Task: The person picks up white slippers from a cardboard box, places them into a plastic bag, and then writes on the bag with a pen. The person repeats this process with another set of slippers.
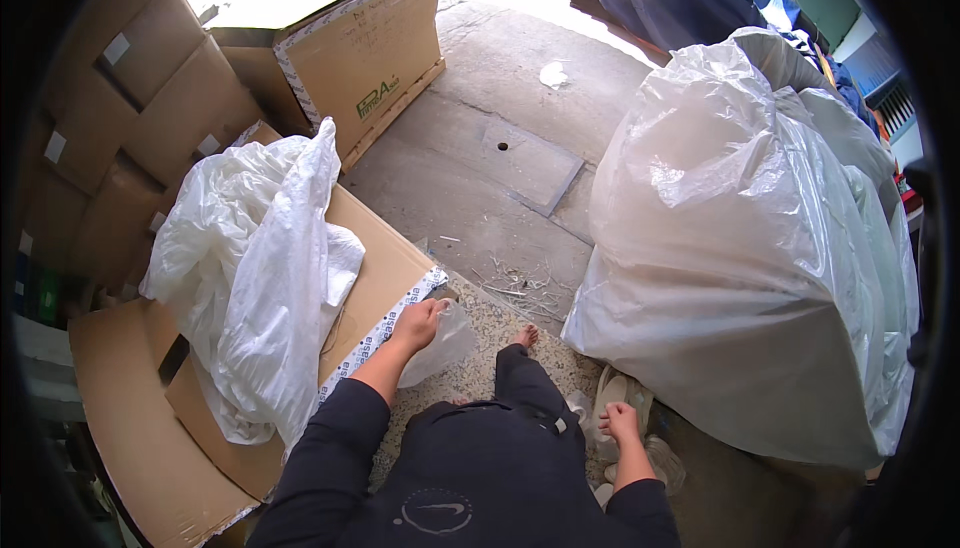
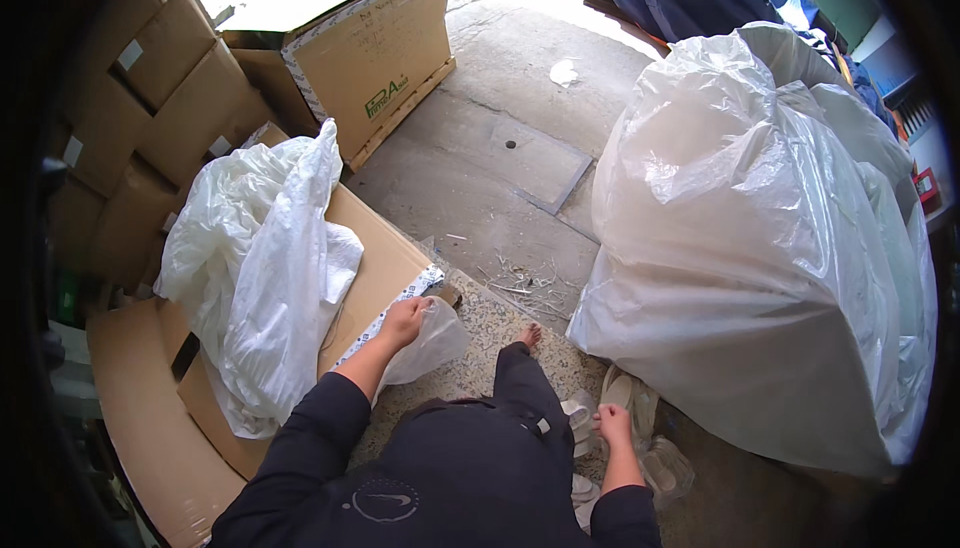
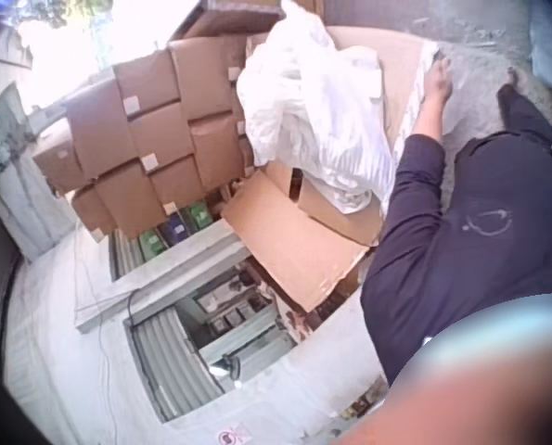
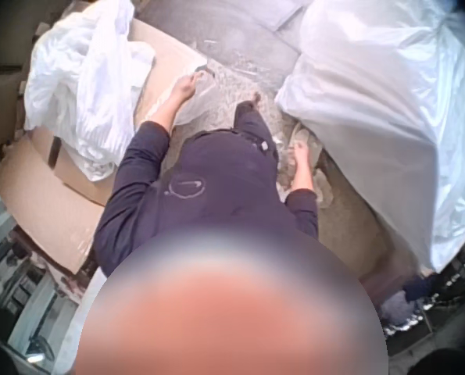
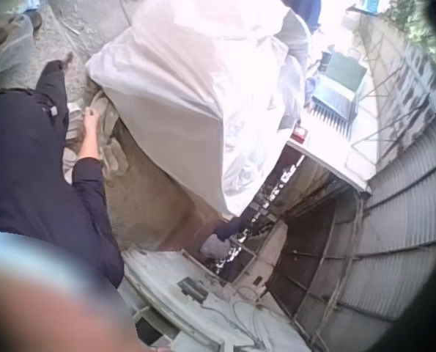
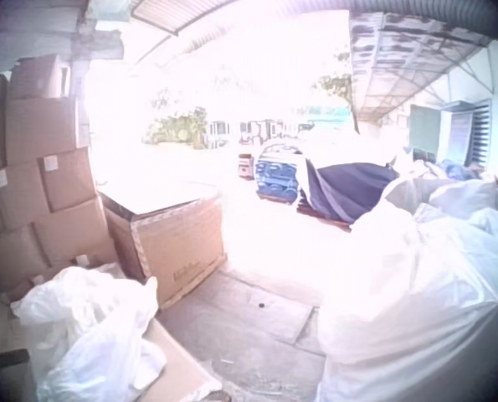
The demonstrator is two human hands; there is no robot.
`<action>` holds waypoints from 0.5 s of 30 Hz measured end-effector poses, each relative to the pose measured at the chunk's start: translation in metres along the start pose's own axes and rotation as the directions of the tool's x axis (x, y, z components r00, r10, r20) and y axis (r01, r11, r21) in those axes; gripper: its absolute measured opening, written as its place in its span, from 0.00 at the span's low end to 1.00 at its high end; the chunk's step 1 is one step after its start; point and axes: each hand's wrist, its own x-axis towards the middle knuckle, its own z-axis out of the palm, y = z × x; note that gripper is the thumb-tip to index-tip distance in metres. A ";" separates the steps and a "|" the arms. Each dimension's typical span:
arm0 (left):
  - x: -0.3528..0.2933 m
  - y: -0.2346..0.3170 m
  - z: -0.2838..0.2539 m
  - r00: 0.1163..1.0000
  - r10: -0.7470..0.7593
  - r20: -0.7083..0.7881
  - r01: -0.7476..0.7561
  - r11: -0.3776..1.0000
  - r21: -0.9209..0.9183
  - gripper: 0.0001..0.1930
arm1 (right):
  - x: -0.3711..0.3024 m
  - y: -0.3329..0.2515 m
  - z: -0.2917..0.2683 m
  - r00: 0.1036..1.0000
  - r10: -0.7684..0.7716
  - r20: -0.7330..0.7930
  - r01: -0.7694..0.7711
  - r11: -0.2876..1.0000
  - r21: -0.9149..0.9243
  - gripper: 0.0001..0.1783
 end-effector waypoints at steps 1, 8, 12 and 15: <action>0.014 -0.001 0.005 0.998 -0.050 0.048 0.049 0.999 0.022 0.24 | 0.024 -0.029 0.006 0.999 -0.036 0.013 0.036 0.999 0.029 0.13; 0.057 0.041 0.056 0.970 -0.108 0.219 0.086 0.990 0.109 0.21 | 0.137 -0.281 0.089 0.860 -0.374 0.347 0.509 0.589 -0.628 0.18; 0.144 0.049 0.066 0.983 -0.167 0.082 0.176 0.976 -0.132 0.20 | 0.168 -0.423 0.133 0.735 -0.467 0.491 0.675 0.443 -0.589 0.18; 0.229 0.030 0.078 0.978 -0.187 0.094 0.200 0.967 -0.155 0.22 | 0.200 -0.511 0.171 0.649 -0.538 0.538 0.759 0.403 -0.512 0.17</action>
